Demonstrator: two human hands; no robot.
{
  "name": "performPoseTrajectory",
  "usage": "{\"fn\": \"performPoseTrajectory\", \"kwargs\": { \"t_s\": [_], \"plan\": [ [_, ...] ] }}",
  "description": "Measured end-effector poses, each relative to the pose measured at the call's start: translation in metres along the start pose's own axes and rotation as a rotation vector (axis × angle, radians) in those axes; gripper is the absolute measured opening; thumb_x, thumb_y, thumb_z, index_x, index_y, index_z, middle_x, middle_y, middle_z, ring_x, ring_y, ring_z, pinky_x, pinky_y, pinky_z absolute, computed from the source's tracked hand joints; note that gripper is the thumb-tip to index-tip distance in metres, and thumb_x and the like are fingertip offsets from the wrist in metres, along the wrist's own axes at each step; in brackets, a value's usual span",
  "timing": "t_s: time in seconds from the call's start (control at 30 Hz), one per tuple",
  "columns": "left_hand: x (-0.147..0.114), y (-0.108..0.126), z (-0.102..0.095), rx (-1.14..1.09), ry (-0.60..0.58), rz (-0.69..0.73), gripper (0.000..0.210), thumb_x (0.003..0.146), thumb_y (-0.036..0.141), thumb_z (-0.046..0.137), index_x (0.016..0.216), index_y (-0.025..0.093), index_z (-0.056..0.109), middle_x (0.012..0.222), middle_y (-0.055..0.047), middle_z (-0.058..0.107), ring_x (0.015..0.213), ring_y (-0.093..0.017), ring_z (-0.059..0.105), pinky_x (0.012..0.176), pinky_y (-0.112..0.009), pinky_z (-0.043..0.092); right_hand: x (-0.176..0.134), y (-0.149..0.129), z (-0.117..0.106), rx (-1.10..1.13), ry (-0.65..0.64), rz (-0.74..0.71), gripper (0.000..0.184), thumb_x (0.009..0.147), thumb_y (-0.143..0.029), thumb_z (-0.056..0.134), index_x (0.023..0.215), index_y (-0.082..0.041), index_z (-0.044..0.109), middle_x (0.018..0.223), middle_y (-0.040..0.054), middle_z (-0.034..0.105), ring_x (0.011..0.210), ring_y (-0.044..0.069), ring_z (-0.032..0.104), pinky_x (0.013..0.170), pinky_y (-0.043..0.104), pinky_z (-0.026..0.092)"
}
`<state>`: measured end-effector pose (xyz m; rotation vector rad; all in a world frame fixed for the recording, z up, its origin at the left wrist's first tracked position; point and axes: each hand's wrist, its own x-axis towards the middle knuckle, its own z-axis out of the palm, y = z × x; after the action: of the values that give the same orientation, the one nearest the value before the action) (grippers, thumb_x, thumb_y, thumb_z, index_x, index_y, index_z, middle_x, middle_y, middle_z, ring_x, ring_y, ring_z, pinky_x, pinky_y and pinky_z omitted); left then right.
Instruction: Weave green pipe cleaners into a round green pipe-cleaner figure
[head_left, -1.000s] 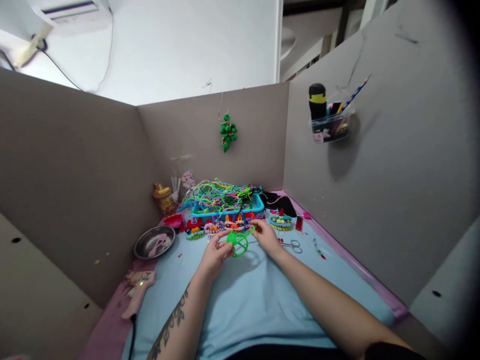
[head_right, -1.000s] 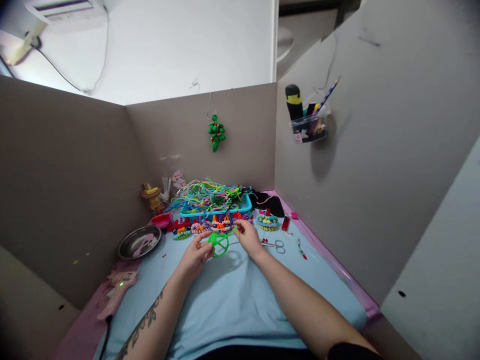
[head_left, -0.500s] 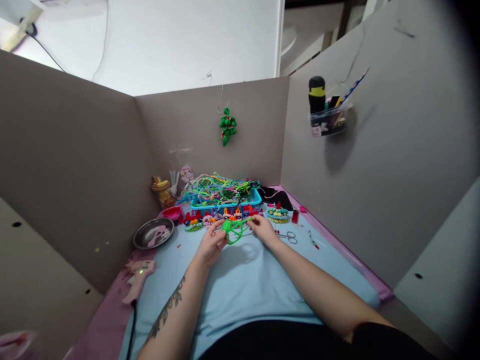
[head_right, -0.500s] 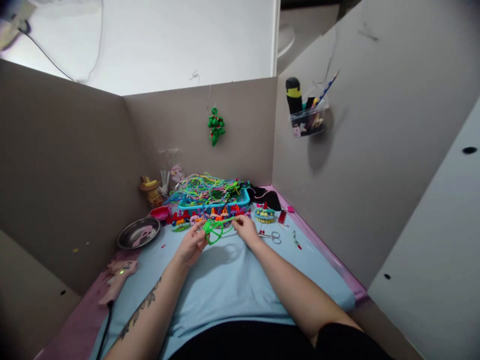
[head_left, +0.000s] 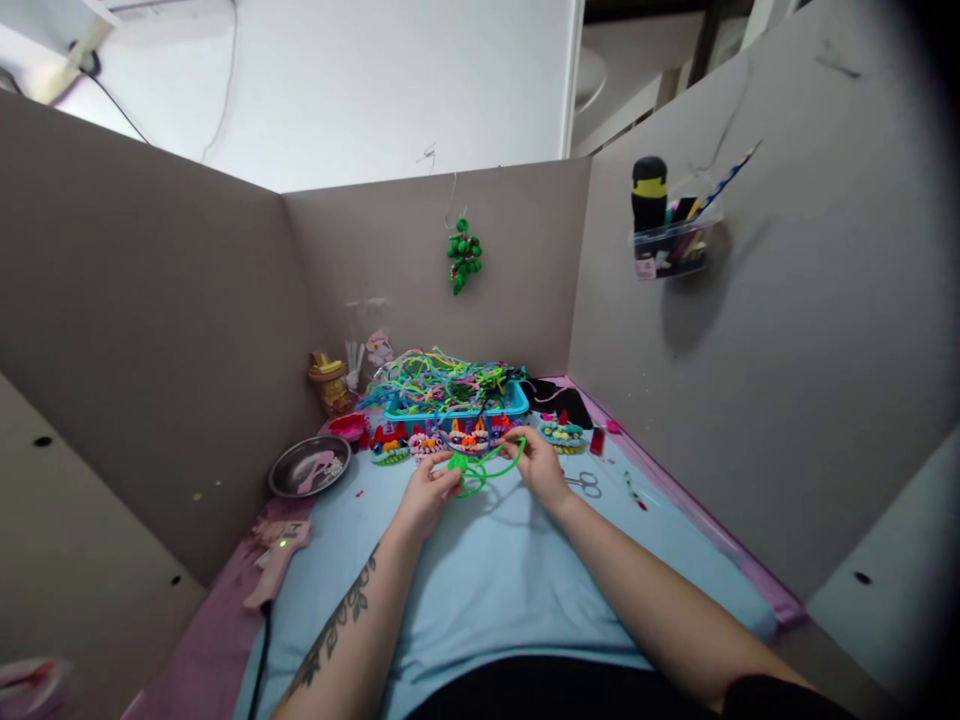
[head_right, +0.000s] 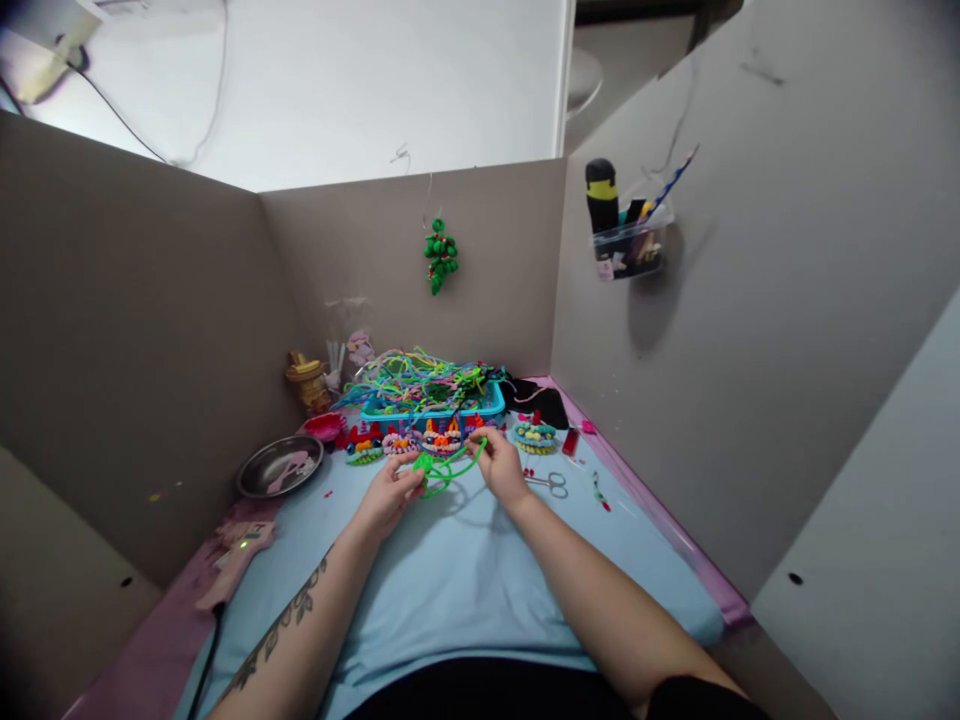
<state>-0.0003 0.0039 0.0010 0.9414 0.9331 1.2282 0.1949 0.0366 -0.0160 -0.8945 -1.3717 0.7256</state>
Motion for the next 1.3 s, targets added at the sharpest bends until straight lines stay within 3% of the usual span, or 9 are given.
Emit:
{"fn": "performPoseTrajectory", "kwargs": {
  "t_s": [0.17, 0.37, 0.57, 0.7, 0.77, 0.87, 0.97, 1.13, 1.3],
  "plan": [
    [-0.001, 0.002, -0.002, -0.027, -0.048, -0.035, 0.050, 0.057, 0.023, 0.078, 0.100, 0.016, 0.054, 0.069, -0.001, 0.065, 0.062, -0.010, 0.061, 0.065, -0.023, 0.047, -0.003, 0.001, -0.003, -0.166, -0.044, -0.086, 0.017, 0.077, -0.034, 0.056, 0.086, -0.020, 0.060, 0.084, 0.0060, 0.063, 0.073, 0.020, 0.058, 0.070, 0.034, 0.048],
    [0.000, 0.002, -0.002, -0.039, -0.042, -0.052, 0.050, 0.055, 0.022, 0.079, 0.098, 0.016, 0.054, 0.069, 0.000, 0.065, 0.061, -0.010, 0.060, 0.064, -0.023, 0.047, 0.000, -0.002, -0.005, -0.145, -0.003, -0.088, 0.017, 0.077, -0.034, 0.055, 0.084, -0.019, 0.058, 0.077, 0.0047, 0.062, 0.069, 0.018, 0.059, 0.067, 0.032, 0.049],
    [0.003, -0.002, -0.004, -0.044, -0.090, -0.041, 0.053, 0.057, 0.022, 0.079, 0.102, 0.017, 0.052, 0.069, 0.000, 0.063, 0.061, -0.010, 0.059, 0.063, -0.022, 0.047, -0.009, -0.018, 0.010, -0.020, -0.196, 0.012, 0.019, 0.074, -0.035, 0.060, 0.084, -0.018, 0.058, 0.068, 0.0003, 0.059, 0.061, 0.014, 0.056, 0.058, 0.027, 0.046],
    [0.002, -0.003, -0.002, -0.039, -0.119, 0.037, 0.052, 0.058, 0.024, 0.078, 0.102, 0.017, 0.051, 0.071, 0.000, 0.063, 0.061, -0.010, 0.059, 0.060, -0.022, 0.047, -0.013, -0.019, 0.018, 0.041, -0.268, 0.046, 0.022, 0.072, -0.033, 0.063, 0.087, -0.018, 0.058, 0.077, 0.0014, 0.060, 0.066, 0.014, 0.056, 0.063, 0.027, 0.047],
    [0.001, -0.003, 0.001, -0.026, -0.109, 0.060, 0.053, 0.057, 0.025, 0.078, 0.103, 0.018, 0.051, 0.072, 0.001, 0.062, 0.062, -0.011, 0.060, 0.060, -0.023, 0.047, -0.014, -0.015, 0.021, 0.065, -0.307, 0.051, 0.024, 0.073, -0.032, 0.062, 0.093, -0.018, 0.058, 0.082, 0.0021, 0.061, 0.070, 0.014, 0.057, 0.065, 0.027, 0.047],
    [-0.001, -0.001, 0.004, -0.029, -0.072, 0.074, 0.055, 0.057, 0.026, 0.078, 0.104, 0.019, 0.050, 0.075, 0.001, 0.063, 0.063, -0.011, 0.060, 0.060, -0.023, 0.047, -0.016, -0.011, 0.022, 0.117, -0.335, 0.117, 0.037, 0.076, -0.032, 0.057, 0.112, -0.021, 0.051, 0.081, 0.0014, 0.060, 0.058, 0.011, 0.053, 0.052, 0.024, 0.046],
    [-0.002, 0.001, 0.007, -0.069, -0.035, 0.089, 0.057, 0.055, 0.025, 0.079, 0.104, 0.019, 0.050, 0.078, 0.000, 0.063, 0.064, -0.010, 0.060, 0.061, -0.021, 0.046, -0.019, -0.012, 0.022, 0.180, -0.327, 0.144, 0.052, 0.075, -0.029, 0.056, 0.125, -0.025, 0.039, 0.090, 0.0034, 0.059, 0.052, 0.009, 0.048, 0.043, 0.021, 0.042],
    [-0.004, 0.005, 0.009, -0.126, 0.002, 0.092, 0.057, 0.053, 0.023, 0.079, 0.101, 0.019, 0.049, 0.081, -0.002, 0.063, 0.069, -0.012, 0.062, 0.064, -0.025, 0.048, -0.018, -0.015, 0.021, 0.114, -0.276, 0.032, 0.055, 0.075, -0.027, 0.054, 0.127, -0.025, 0.038, 0.113, 0.0083, 0.053, 0.058, 0.009, 0.048, 0.053, 0.024, 0.047],
    [0.000, 0.004, 0.008, -0.159, 0.087, 0.128, 0.055, 0.054, 0.024, 0.079, 0.100, 0.019, 0.050, 0.081, -0.001, 0.061, 0.068, -0.012, 0.061, 0.065, -0.026, 0.049, -0.012, -0.005, 0.021, -0.168, -0.077, -0.040, 0.040, 0.073, -0.025, 0.052, 0.113, -0.019, 0.051, 0.096, 0.0060, 0.057, 0.055, 0.010, 0.047, 0.051, 0.024, 0.043]
  ]
}}
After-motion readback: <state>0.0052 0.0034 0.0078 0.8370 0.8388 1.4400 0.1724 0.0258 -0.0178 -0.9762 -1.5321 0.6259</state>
